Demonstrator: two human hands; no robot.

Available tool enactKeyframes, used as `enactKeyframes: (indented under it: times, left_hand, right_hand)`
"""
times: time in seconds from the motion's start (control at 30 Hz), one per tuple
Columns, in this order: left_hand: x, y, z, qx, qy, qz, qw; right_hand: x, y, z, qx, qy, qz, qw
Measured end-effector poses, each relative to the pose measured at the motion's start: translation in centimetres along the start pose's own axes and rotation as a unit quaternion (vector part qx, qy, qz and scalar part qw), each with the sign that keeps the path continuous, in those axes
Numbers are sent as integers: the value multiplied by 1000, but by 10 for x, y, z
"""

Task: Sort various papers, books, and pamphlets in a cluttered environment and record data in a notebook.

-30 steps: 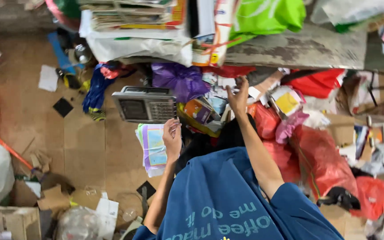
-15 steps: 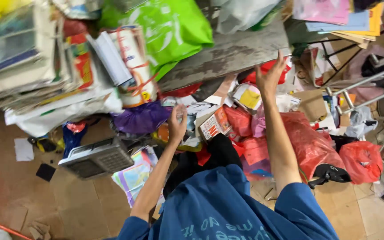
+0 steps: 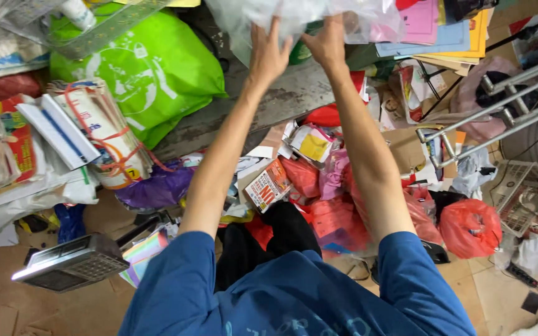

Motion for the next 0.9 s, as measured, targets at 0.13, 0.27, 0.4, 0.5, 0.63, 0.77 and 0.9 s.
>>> enactKeyframes:
  times: [0.13,0.27,0.4,0.5,0.63,0.77,0.9]
  left_hand:
    - [56,-55,78,-20,2,-29,999]
    - [81,-56,42,70,-74,31,994]
    - [94,-62,46,53,-88,16,995]
    - [106,-90,77,40,-93,8,995]
    - [121,-93,79,22,-107,-6,994]
    - [131,-69,42,0,-114,-18,993]
    - [121,-67,28,-16,-123,-33,992]
  right_hand:
    - [9,-30,4,61,47,-11,997]
    - [11,-30,22,105,72,-39,991]
    - [31,-71,27,44,105,27,993]
    - [27,-49,28,130,131,76,980]
    - [-31,-28,14,346,97,114,926]
    - [-91,-20,-13,206,94,31,974]
    - [-143,-71,-50,226,51,54,971]
Point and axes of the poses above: each hand's wrist, its own x-axis towards the middle knuckle, its own z-axis out of the palm, y = z × x, the point moved 1 cm from there along x, towards the middle knuckle, and after that the axes turned 14 degrees about x, right-handed, at the moved point
